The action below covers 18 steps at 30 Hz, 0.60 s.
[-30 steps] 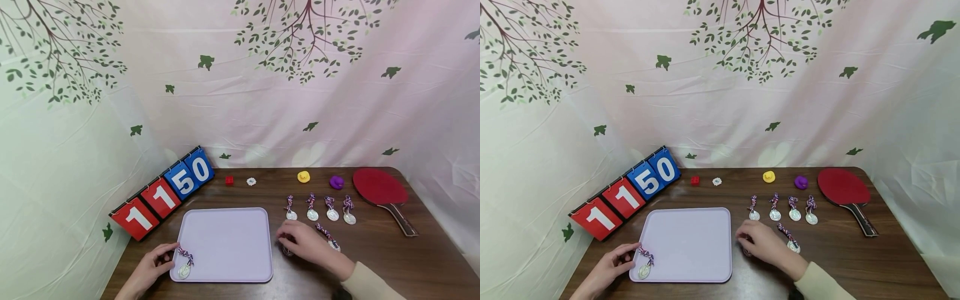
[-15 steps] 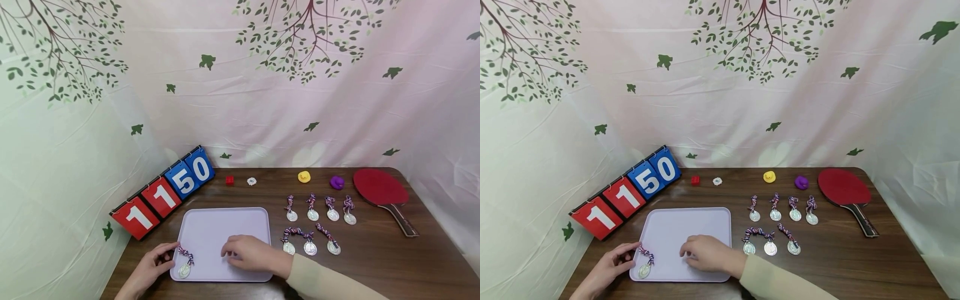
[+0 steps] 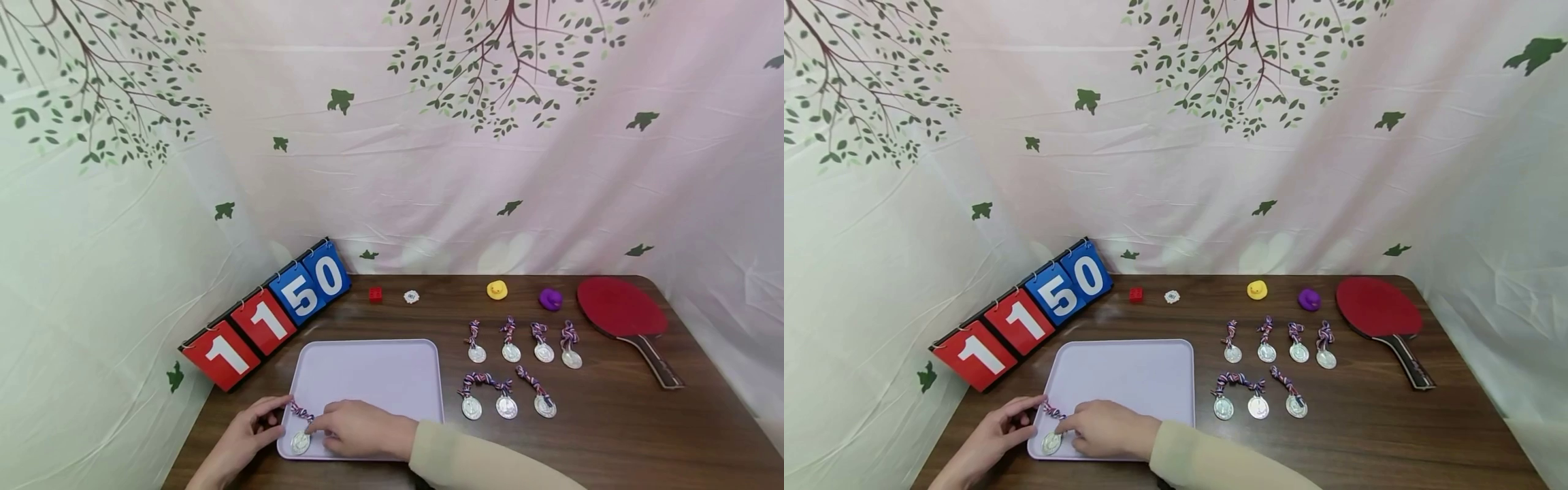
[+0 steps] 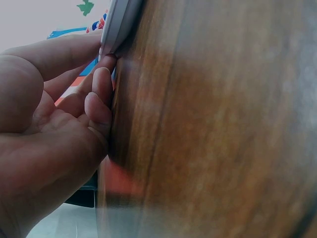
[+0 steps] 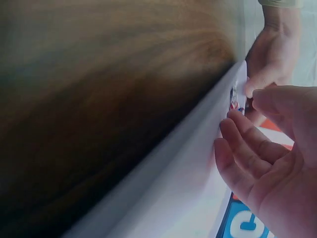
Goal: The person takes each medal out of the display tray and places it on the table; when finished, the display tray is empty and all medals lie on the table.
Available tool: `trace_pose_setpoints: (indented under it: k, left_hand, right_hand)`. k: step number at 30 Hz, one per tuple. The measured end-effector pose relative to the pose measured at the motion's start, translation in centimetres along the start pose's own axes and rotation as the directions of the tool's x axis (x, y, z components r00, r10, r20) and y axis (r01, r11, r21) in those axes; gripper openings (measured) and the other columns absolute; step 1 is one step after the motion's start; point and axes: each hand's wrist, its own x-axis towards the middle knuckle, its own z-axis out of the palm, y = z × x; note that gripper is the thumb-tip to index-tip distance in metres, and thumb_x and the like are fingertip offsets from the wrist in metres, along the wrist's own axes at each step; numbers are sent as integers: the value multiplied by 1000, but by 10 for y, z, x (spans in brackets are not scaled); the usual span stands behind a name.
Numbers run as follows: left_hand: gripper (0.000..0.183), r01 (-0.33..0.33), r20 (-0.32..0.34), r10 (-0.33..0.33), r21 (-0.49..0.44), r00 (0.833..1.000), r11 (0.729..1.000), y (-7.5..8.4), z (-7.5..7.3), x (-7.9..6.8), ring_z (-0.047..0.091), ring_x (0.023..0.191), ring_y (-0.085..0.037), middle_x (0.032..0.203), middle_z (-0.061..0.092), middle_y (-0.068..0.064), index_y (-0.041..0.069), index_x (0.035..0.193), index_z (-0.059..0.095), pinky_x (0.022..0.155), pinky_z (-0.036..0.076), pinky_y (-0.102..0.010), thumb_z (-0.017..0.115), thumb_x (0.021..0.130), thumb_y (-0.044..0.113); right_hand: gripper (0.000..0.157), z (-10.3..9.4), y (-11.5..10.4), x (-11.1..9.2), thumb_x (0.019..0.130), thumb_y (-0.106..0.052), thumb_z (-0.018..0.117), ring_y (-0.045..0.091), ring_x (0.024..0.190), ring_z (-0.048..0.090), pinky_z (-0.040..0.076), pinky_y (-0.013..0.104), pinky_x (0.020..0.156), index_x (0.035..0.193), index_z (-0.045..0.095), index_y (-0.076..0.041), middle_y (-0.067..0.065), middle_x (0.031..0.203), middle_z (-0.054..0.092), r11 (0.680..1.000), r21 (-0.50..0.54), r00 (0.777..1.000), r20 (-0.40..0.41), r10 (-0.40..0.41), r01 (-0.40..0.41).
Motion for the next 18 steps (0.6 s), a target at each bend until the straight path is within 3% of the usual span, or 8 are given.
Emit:
trace_pose_setpoints:
  k: [7, 13, 18]
  left_hand:
    - [47, -21, 14, 22, -18, 1000, 1000, -2, 1, 0, 48, 96, -25, 120, 53, -6, 24, 129, 60, 72, 44, -27, 72, 84, 17]
    - [47, -18, 21, 19, -22, 1000, 1000, -3, 0, 1, 49, 96, -25, 120, 53, -6, 25, 128, 60, 72, 44, -27, 72, 84, 17]
    - [47, -14, 22, 14, -21, 1000, 1000, -2, -1, 1, 49, 96, -25, 120, 53, -6, 24, 129, 60, 72, 44, -27, 72, 84, 17]
  right_hand:
    - [33, 6, -8, 22, 91, -22, 61, -6, 75, 50, 42, 14, 73, 124, 63, -29, -15, 94, 63, 998, -63, 999, -45, 14, -16]
    - [33, 10, -12, 32, 92, -31, 62, -1, 70, 50, 42, 17, 67, 125, 62, -30, -13, 84, 62, 989, -135, 998, -41, 55, -60]
    - [25, 14, -14, 34, 87, -34, 66, 2, 65, 49, 37, 19, 56, 112, 66, -31, -12, 74, 56, 977, -209, 997, -72, 34, -48]
